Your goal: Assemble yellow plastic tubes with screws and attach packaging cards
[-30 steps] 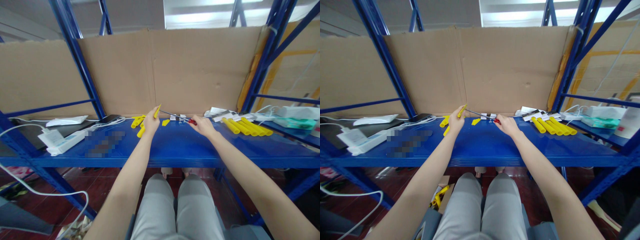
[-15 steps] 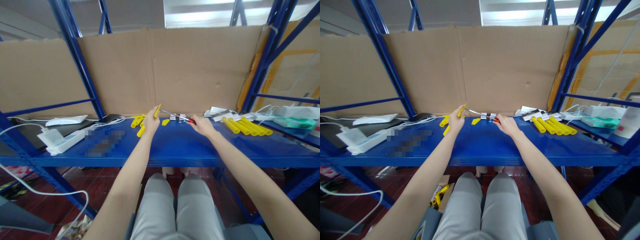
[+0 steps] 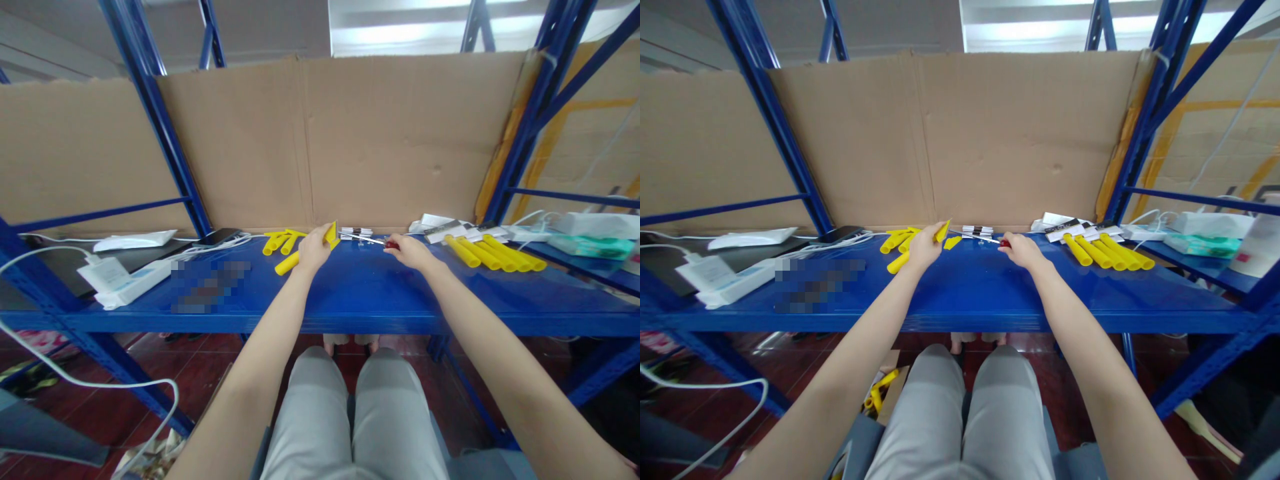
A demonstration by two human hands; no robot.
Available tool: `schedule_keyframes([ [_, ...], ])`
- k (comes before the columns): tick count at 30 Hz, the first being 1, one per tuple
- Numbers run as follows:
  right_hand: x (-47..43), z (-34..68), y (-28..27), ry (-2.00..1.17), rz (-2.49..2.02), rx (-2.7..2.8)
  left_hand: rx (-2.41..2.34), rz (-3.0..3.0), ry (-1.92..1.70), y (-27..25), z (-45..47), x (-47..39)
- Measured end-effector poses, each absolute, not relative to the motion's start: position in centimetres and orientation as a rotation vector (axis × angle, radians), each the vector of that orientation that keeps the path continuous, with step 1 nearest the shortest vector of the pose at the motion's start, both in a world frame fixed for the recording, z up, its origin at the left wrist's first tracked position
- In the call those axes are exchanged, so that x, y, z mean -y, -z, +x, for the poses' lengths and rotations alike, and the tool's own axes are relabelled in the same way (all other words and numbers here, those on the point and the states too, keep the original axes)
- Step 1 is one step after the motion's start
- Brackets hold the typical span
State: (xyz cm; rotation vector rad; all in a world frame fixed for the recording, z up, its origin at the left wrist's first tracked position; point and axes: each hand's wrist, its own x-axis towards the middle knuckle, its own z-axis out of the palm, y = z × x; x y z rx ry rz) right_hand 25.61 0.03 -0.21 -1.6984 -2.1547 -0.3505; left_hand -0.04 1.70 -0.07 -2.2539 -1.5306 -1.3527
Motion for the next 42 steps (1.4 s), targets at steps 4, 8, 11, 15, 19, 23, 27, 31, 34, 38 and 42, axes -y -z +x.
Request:
schedule_keyframes([
  [4,-0.4,26.0,0.6,0.282,-1.821,2.196,1.615,-2.345,1.107,0.4,0.4,-1.5],
  [8,-0.7,26.3,1.0,0.274,-1.919,2.191,1.634,-2.413,0.916,0.8,0.7,-1.6],
  [11,-1.1,26.6,1.2,0.207,-1.950,2.204,1.646,-2.428,0.843,1.0,0.8,-1.7],
  [15,-1.6,27.0,1.5,0.134,-1.986,2.231,1.636,-2.474,0.790,1.1,1.0,-1.7],
  [19,-2.0,27.3,1.9,0.170,-1.974,2.229,1.636,-2.500,0.719,1.2,1.1,-1.6],
  [23,-1.9,27.3,1.9,0.213,-2.013,2.195,1.645,-2.501,0.694,1.2,1.1,-1.5],
  [27,-1.5,26.9,1.6,0.155,-2.068,2.152,1.655,-2.517,0.679,1.2,1.1,-1.6],
  [31,-1.4,26.7,1.5,0.135,-2.067,2.114,1.656,-2.524,0.667,1.3,1.1,-1.7],
  [34,-1.6,26.9,1.7,0.150,-2.042,2.088,1.660,-2.519,0.665,1.3,1.1,-1.8],
  [38,-2.0,27.1,2.0,0.190,-1.983,2.110,1.650,-2.533,0.689,1.4,1.1,-1.9],
  [42,-1.9,26.9,2.0,0.188,-1.991,2.098,1.652,-2.543,0.704,1.4,1.1,-1.8],
])
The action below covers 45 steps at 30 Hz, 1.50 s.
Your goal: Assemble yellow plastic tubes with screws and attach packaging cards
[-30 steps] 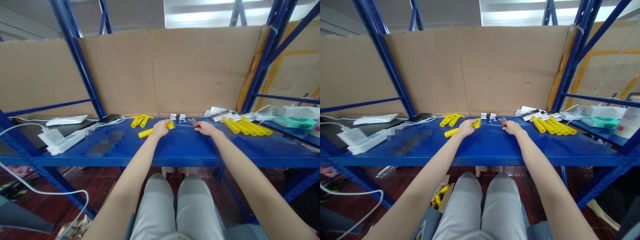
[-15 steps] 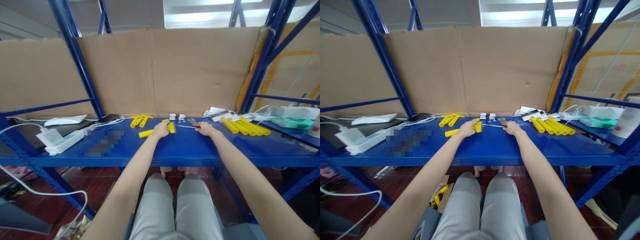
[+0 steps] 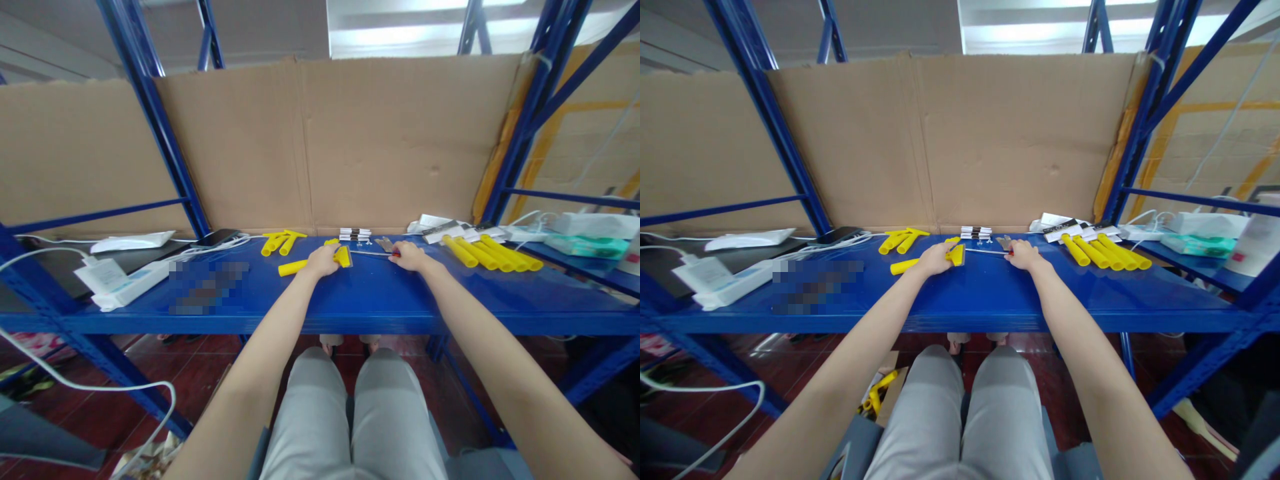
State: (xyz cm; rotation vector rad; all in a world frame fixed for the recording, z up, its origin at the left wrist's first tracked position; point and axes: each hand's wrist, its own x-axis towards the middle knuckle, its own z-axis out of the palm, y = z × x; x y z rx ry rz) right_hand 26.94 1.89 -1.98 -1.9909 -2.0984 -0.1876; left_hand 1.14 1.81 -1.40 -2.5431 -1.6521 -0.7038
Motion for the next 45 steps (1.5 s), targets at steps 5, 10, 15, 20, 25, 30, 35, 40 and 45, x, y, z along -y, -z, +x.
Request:
schedule_keyframes([
  [5,-1.5,26.6,1.7,0.099,-2.003,2.105,1.655,-2.551,0.644,1.2,1.1,-1.7],
  [10,-2.0,26.7,2.0,-0.003,-1.924,2.166,1.625,-2.589,0.642,1.2,1.1,-1.7],
  [15,-2.3,26.9,2.4,-0.037,-1.908,2.176,1.626,-2.597,0.667,1.2,1.2,-1.7],
  [20,-2.3,26.9,2.5,-0.020,-1.916,2.127,1.622,-2.626,0.600,1.1,1.2,-1.6],
  [25,-2.6,27.1,2.4,0.028,-1.752,2.173,1.629,-2.625,0.585,0.9,1.3,-1.5],
  [30,-2.3,26.6,1.7,0.080,-1.629,2.222,1.641,-2.624,0.582,0.9,1.3,-1.4],
  [35,-1.5,25.4,1.4,0.124,-1.626,2.232,1.643,-2.623,0.592,0.9,1.3,-1.5],
  [40,-1.3,24.3,0.9,0.274,-1.664,2.247,1.630,-2.640,0.597,0.9,1.3,-1.5],
  [45,-2.5,22.8,-1.0,0.363,-1.856,2.295,1.624,-2.648,0.579,1.0,1.4,-1.4],
])
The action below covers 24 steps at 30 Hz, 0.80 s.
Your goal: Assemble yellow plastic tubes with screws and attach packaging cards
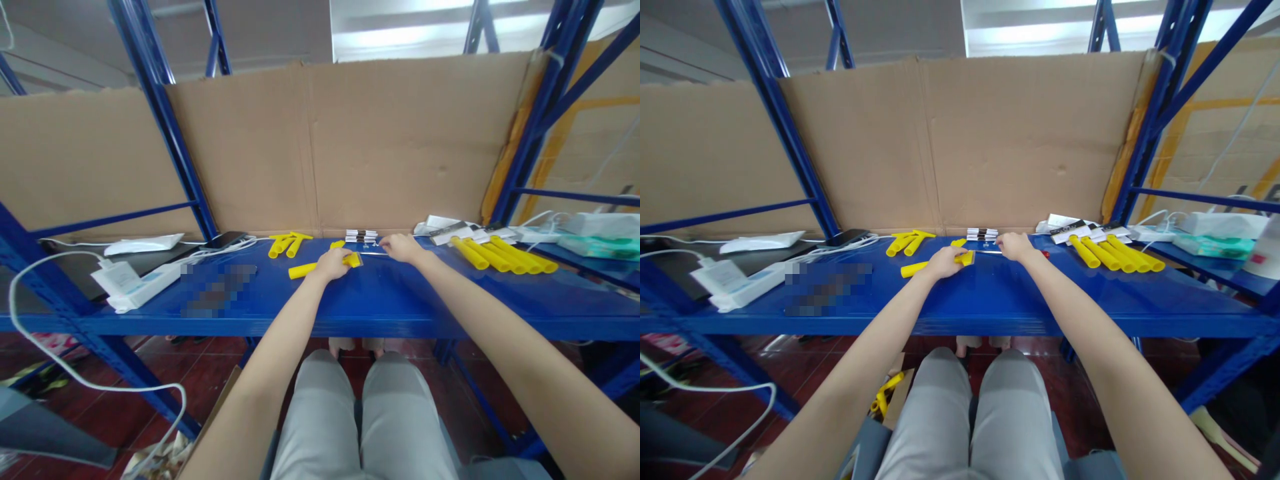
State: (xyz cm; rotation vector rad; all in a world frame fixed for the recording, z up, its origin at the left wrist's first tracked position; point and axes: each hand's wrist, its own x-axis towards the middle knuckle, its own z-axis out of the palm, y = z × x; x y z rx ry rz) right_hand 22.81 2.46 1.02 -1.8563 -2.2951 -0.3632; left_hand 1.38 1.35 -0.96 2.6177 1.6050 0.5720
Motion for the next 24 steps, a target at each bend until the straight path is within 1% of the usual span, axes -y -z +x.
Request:
schedule_keyframes([
  [4,-3.5,20.6,-1.9,0.369,-1.942,2.349,-1.588,2.638,-0.573,0.9,1.5,-1.1],
  [10,-4.9,18.0,-0.4,0.351,-2.000,2.338,-1.594,2.647,-0.529,0.9,1.6,-0.7],
  [24,-6.8,18.4,1.0,0.219,-2.004,2.292,-1.585,2.635,-0.536,1.1,1.7,-0.7],
])
